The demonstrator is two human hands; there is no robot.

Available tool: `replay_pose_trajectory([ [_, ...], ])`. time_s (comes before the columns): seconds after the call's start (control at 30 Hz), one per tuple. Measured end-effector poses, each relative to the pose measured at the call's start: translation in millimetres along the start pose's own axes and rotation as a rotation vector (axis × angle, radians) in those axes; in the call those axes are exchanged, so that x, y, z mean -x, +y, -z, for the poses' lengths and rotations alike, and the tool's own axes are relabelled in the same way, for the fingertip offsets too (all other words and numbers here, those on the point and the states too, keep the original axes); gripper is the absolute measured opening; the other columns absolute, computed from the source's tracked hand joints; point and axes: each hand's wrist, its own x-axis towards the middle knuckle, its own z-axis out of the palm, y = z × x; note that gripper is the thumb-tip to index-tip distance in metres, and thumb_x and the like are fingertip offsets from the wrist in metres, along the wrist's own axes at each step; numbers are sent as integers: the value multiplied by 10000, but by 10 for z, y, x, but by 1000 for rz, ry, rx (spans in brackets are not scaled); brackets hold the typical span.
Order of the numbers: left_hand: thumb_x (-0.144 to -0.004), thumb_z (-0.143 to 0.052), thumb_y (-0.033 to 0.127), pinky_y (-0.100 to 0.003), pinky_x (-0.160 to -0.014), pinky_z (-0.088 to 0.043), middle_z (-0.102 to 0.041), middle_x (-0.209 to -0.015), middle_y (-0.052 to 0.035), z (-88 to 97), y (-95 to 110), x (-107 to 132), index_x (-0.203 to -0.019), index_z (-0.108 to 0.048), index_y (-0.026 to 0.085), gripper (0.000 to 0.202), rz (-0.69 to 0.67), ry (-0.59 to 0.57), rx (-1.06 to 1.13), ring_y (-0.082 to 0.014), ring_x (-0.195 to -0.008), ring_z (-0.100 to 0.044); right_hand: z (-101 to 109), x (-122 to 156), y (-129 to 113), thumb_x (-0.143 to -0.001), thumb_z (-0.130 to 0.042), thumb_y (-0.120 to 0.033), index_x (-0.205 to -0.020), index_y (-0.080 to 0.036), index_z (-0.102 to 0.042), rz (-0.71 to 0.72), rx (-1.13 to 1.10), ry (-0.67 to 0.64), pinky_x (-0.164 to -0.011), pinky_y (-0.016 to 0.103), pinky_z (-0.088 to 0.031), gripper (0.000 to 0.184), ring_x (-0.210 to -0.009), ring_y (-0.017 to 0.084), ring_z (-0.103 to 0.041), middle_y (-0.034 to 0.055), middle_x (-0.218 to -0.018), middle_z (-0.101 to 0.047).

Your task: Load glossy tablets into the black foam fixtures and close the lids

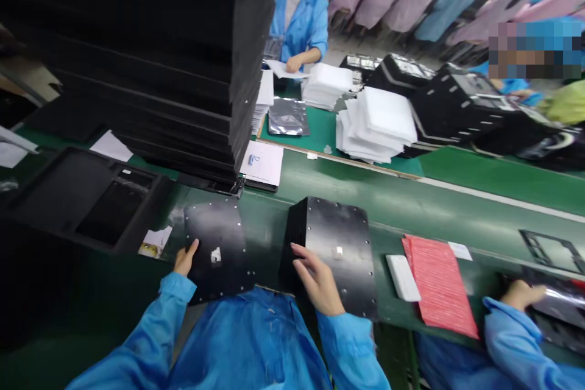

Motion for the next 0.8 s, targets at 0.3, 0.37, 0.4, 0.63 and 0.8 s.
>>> replay_pose_trajectory([
  [0.3,-794,-586,489,-400,-1045,-428,-641,-1217,-99,-1172,792,970,-1152,-600,152,492,-332,-517,322,-259,-1169,-572,136,265,329,-781,-616,-512,-1424,-229,-375,-62,-88,315,-1114,466,-319,743,-1341,273,-390,89,-1456,-425],
  [0.37,-815,-570,431,-395,-1039,-436,-626,-1242,-100,-1488,871,1090,-1199,-565,155,473,-332,-560,311,-248,-1167,-575,381,234,489,-739,-643,-543,-1397,-205,-419,-87,-79,393,-1125,479,-292,773,-1347,292,-376,103,-1438,-446],
  [0.4,-823,-562,405,-390,-1046,-430,-612,-1264,-95,-1630,904,1141,-1224,-550,162,469,-346,-563,297,-242,-1181,-566,508,211,561,-723,-652,-553,-1387,-196,-434,-95,-87,412,-1126,478,-290,784,-1344,297,-378,108,-1434,-450],
  [0.63,-859,-494,404,-349,-1119,-330,-459,-1429,-65,-2286,1050,1350,-1379,-414,183,571,-483,-398,95,-209,-1338,-401,1287,77,974,-739,-616,-563,-1305,-208,-524,-36,-192,352,-1108,464,-315,674,-1330,283,-393,109,-1435,-447],
  [0.8,-850,-508,468,-332,-1128,-302,-462,-1425,-91,-2370,1036,1340,-1359,-441,166,596,-522,-210,-67,-217,-1341,-394,1556,-119,1659,-755,-547,-604,-1328,-191,-477,-45,-138,405,-1079,534,-305,710,-1316,309,-395,155,-1403,-467],
])
